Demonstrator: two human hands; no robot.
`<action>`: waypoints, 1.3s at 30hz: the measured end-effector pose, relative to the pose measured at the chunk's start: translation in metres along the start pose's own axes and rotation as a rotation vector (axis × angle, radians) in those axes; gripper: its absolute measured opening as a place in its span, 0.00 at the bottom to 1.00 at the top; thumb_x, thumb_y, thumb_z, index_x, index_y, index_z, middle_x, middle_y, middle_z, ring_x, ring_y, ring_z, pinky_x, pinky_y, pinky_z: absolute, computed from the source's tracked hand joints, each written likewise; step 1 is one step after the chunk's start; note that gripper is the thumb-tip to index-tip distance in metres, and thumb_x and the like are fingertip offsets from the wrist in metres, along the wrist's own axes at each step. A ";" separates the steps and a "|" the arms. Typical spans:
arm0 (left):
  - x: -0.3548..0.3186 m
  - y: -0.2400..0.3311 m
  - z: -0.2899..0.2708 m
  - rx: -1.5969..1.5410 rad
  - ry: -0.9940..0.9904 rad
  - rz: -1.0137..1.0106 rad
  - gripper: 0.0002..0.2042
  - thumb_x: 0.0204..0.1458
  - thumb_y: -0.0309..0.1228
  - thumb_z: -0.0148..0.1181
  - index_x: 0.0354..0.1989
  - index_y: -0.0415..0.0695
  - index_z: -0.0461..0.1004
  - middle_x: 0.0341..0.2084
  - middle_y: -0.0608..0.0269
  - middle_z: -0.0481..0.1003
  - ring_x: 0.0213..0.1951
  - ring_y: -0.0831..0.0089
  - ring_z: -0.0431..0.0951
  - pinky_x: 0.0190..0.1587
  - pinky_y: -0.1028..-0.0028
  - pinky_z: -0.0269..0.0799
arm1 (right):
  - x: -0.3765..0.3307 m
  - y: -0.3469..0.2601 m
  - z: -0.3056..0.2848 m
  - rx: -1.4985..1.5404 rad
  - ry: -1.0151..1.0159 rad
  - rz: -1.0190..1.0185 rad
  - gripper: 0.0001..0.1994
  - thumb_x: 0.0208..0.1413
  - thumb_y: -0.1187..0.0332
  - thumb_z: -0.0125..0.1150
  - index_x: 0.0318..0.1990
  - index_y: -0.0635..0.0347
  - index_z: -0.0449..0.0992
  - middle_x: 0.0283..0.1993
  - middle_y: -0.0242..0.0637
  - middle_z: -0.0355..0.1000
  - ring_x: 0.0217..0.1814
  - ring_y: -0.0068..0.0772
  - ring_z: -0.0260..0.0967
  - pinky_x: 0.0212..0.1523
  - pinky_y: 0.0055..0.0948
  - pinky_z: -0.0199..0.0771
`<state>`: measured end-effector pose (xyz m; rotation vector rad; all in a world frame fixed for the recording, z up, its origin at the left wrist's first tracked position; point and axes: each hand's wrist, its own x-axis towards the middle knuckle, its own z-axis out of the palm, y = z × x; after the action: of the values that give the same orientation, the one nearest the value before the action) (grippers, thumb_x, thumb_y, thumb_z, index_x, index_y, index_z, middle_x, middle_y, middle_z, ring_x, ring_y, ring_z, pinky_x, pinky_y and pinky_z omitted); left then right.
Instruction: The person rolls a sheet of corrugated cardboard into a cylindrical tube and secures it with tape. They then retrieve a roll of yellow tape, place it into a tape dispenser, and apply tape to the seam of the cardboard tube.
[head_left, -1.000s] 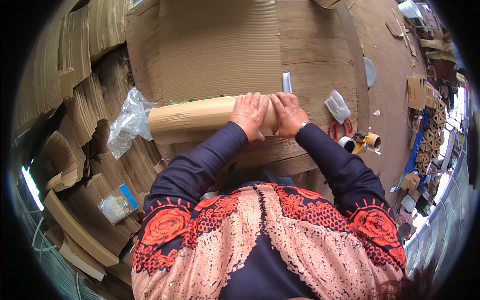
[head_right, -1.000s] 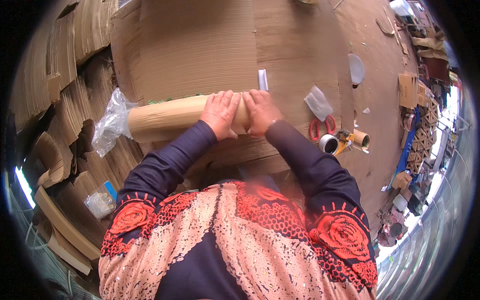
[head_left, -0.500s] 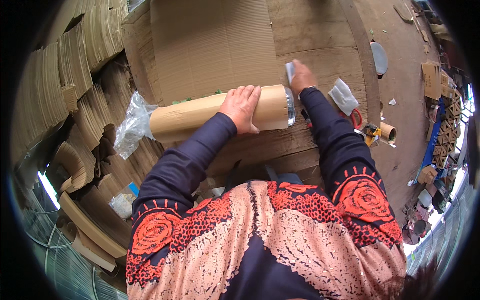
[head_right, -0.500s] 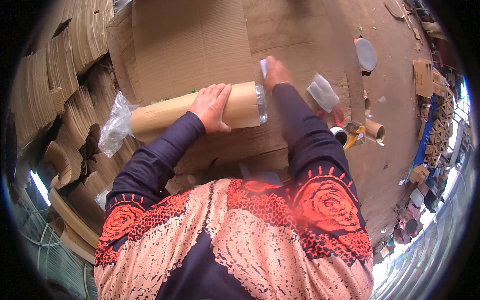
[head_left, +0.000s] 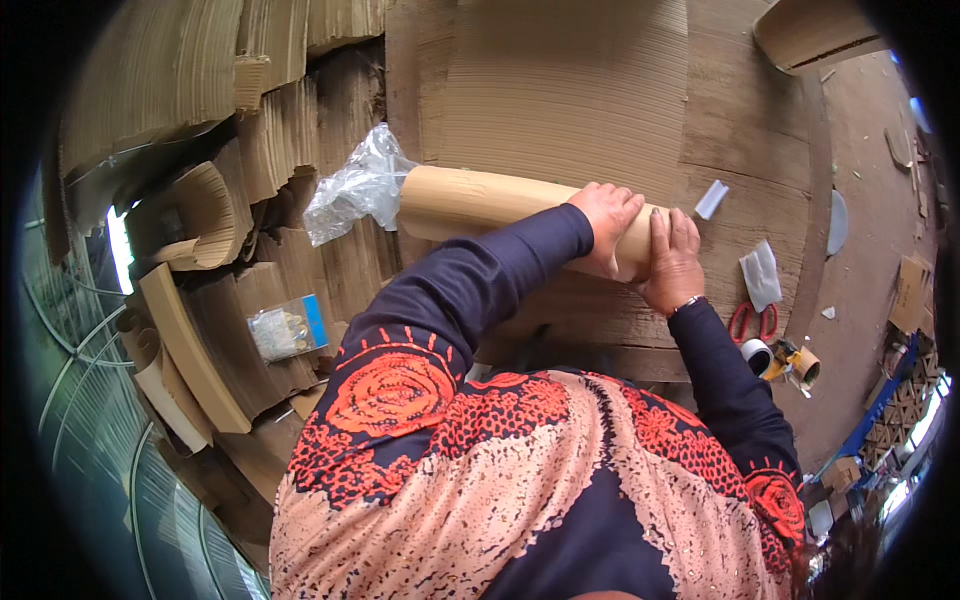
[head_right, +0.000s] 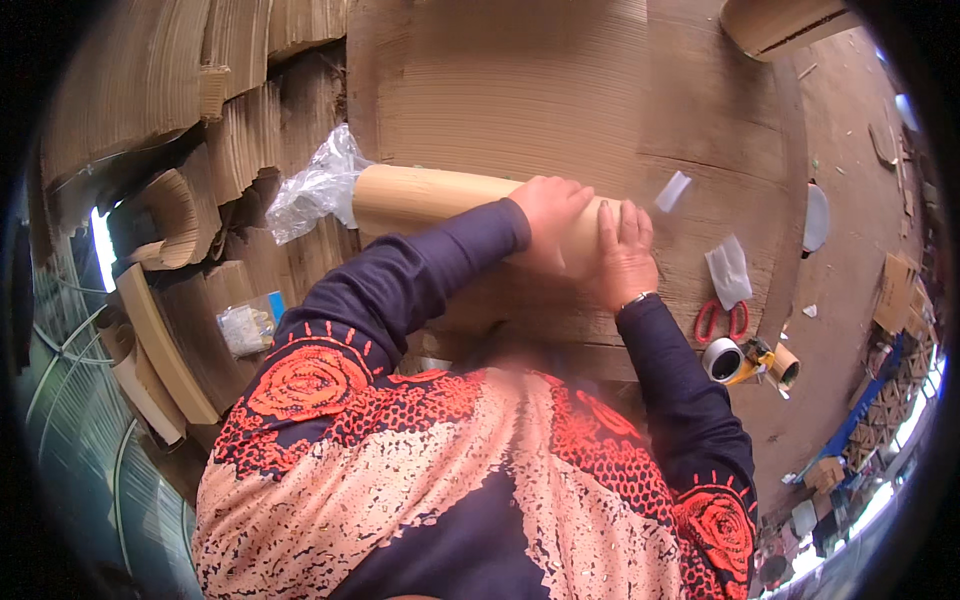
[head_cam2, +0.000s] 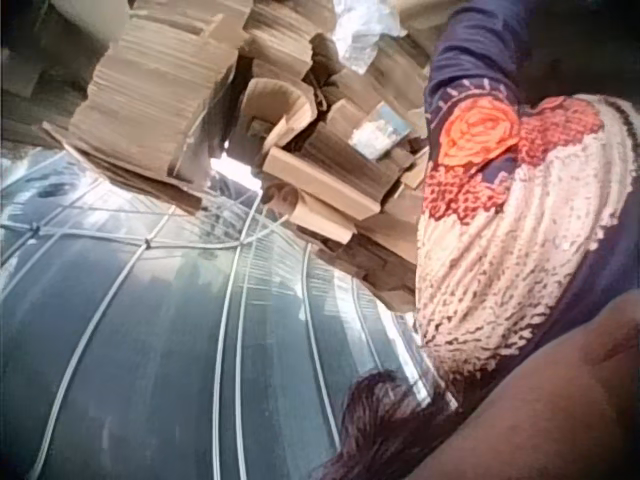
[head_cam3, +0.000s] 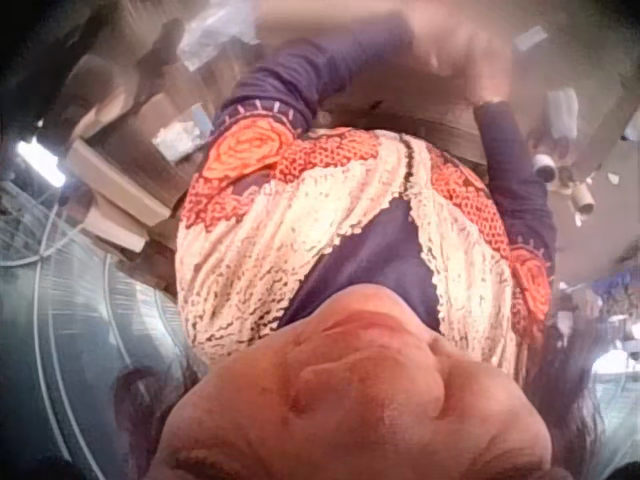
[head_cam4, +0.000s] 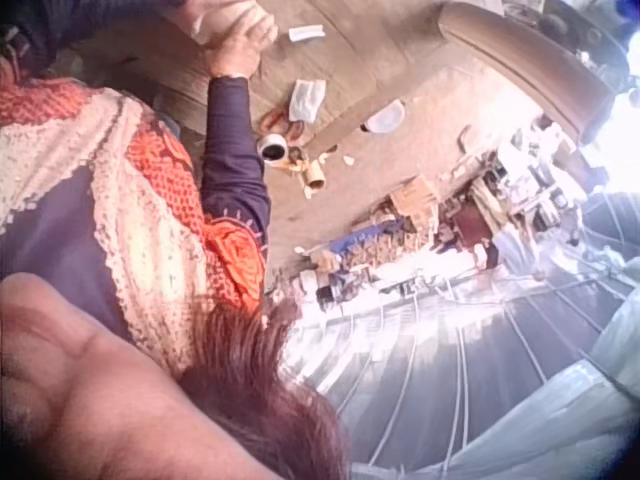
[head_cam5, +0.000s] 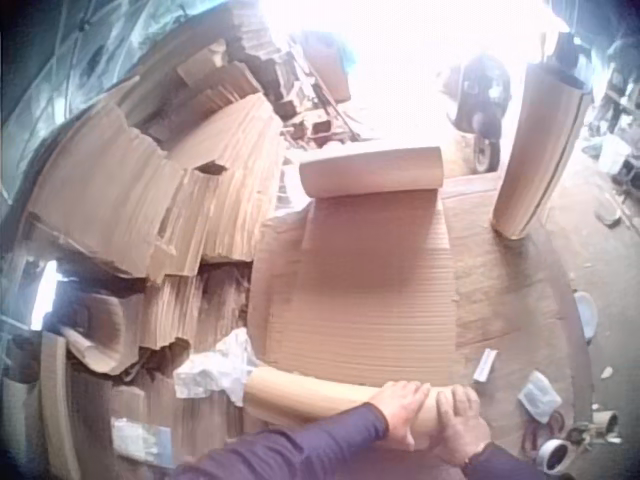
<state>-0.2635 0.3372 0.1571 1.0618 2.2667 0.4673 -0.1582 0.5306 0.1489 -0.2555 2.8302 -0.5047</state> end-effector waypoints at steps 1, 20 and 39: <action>0.004 0.002 -0.004 -0.016 -0.039 -0.027 0.59 0.23 0.55 0.82 0.67 0.37 0.63 0.58 0.48 0.72 0.61 0.54 0.72 0.62 0.59 0.68 | 0.002 0.002 -0.004 -0.016 -0.033 0.013 0.60 0.27 0.63 0.84 0.73 0.55 0.54 0.73 0.56 0.52 0.75 0.66 0.48 0.73 0.53 0.59; 0.030 0.003 -0.002 0.032 0.063 0.031 0.59 0.24 0.56 0.81 0.64 0.31 0.60 0.57 0.44 0.70 0.60 0.50 0.71 0.64 0.59 0.66 | -0.011 0.002 0.031 -0.268 0.303 -0.079 0.32 0.55 0.68 0.60 0.69 0.48 0.59 0.71 0.47 0.55 0.75 0.63 0.52 0.62 0.50 0.74; 0.112 -0.056 -0.049 -0.244 -0.500 -0.065 0.62 0.23 0.56 0.84 0.69 0.33 0.61 0.62 0.40 0.69 0.64 0.49 0.70 0.68 0.65 0.64 | 0.072 0.013 -0.042 -0.009 -0.272 0.117 0.57 0.33 0.63 0.81 0.75 0.48 0.53 0.73 0.50 0.53 0.76 0.62 0.49 0.68 0.45 0.71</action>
<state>-0.3845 0.3865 0.1247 0.8632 1.7485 0.3876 -0.2398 0.5403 0.1672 -0.1469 2.5656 -0.3991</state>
